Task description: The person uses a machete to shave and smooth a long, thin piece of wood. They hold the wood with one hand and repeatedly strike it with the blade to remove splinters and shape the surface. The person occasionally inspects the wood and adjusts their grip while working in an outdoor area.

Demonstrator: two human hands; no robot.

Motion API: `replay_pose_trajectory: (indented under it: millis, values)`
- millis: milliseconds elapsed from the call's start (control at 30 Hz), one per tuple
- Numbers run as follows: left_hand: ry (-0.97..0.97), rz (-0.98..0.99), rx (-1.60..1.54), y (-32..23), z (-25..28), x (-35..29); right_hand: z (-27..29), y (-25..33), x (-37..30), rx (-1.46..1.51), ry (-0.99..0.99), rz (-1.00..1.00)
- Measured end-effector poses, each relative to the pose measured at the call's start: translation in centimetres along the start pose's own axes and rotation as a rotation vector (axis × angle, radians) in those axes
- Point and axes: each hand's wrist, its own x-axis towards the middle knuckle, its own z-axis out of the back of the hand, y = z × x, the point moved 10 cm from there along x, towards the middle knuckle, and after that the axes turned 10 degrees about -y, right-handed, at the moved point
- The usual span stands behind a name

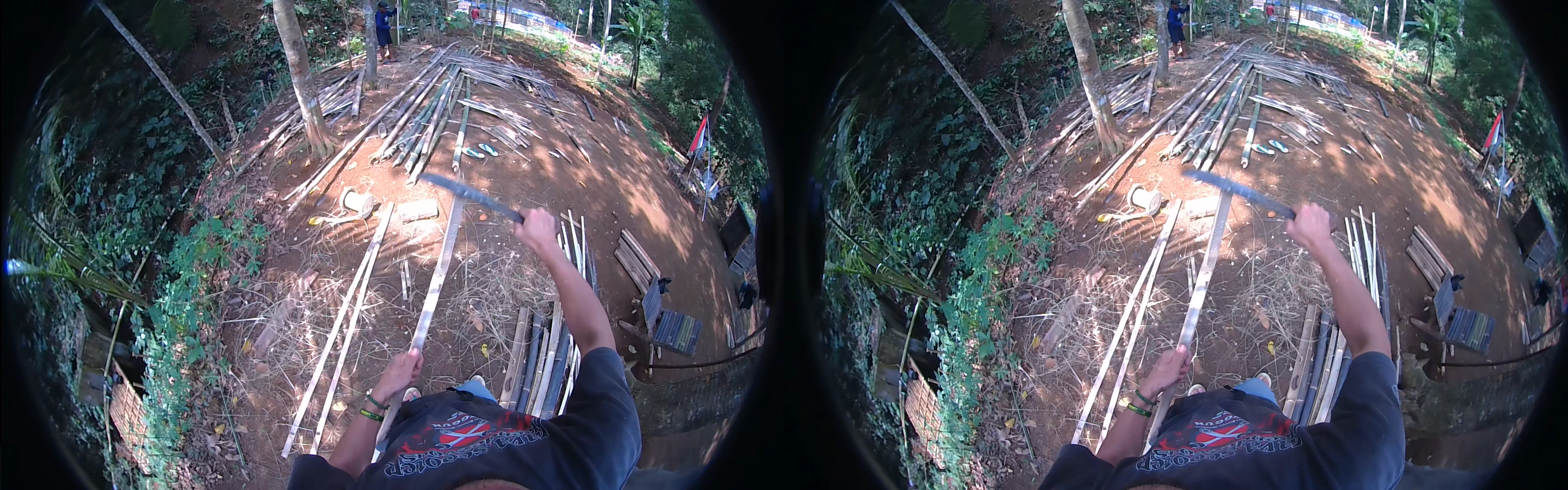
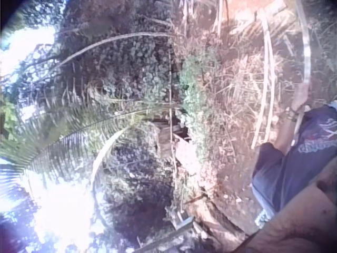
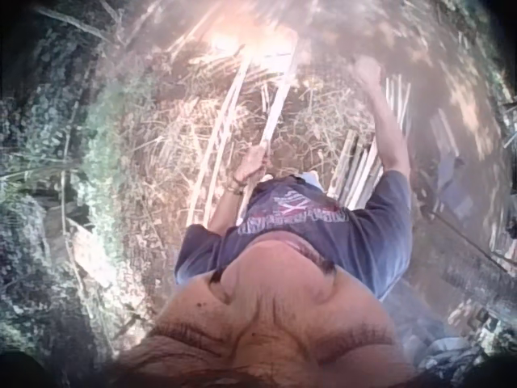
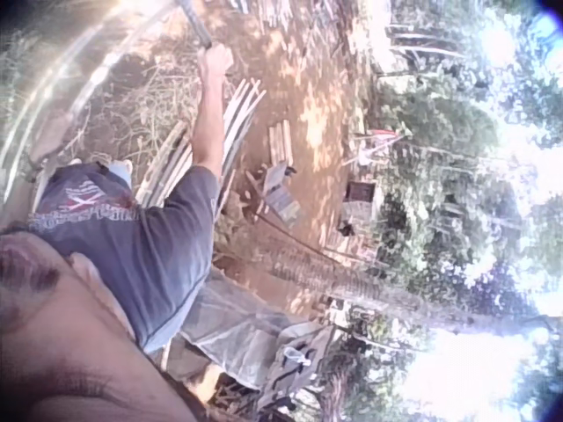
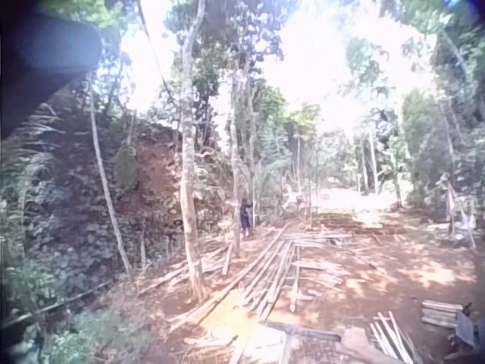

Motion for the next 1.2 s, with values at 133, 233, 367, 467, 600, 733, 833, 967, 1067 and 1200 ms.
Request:
replay_pose_trajectory:
  millis: [133, 233, 367, 467, 600, 733, 833, 967, 1067, 1200]
  values:
    - [-0.003, -0.114, 0.145, 4.1, 0.9, -1.5, -0.1, -8.9, 2.7, 0.124, -0.122, -0.358]
    - [-0.045, -0.158, 0.177, 4.5, 1.9, -1.1, -2.4, -6.1, -0.5, 0.517, -0.065, -0.374]
    - [-0.043, -0.176, 0.203, 2.0, 2.0, -1.6, -5.0, 5.6, -8.5, 1.224, 0.240, -0.442]
    - [-0.050, -0.133, 0.149, 1.4, 2.5, -0.9, -4.2, 9.3, -12.2, 1.488, 0.212, -0.491]
    - [0.057, -0.095, 0.031, 1.2, 0.8, -0.5, -5.0, 10.3, -13.6, 1.604, 0.103, -0.573]
    - [0.075, -0.043, 0.030, 1.7, 0.1, -0.4, -5.5, 11.7, -13.4, 1.727, 0.124, -0.640]
    - [0.068, -0.089, -0.052, 1.9, 0.3, 0.2, -4.1, 12.5, -13.4, 1.787, 0.139, -0.679]
    - [-0.105, -0.329, 0.216, -4.0, 1.5, -0.2, -3.9, 12.5, -13.8, 1.788, 0.133, -0.722]
    - [-0.160, -0.390, 0.167, -8.3, 2.3, 1.4, -3.6, 13.2, -14.2, 1.828, 0.135, -0.744]
    - [-0.164, -0.494, 0.034, -16.3, 1.9, 2.7, -3.0, 14.3, -14.5, 1.801, 0.180, -0.714]
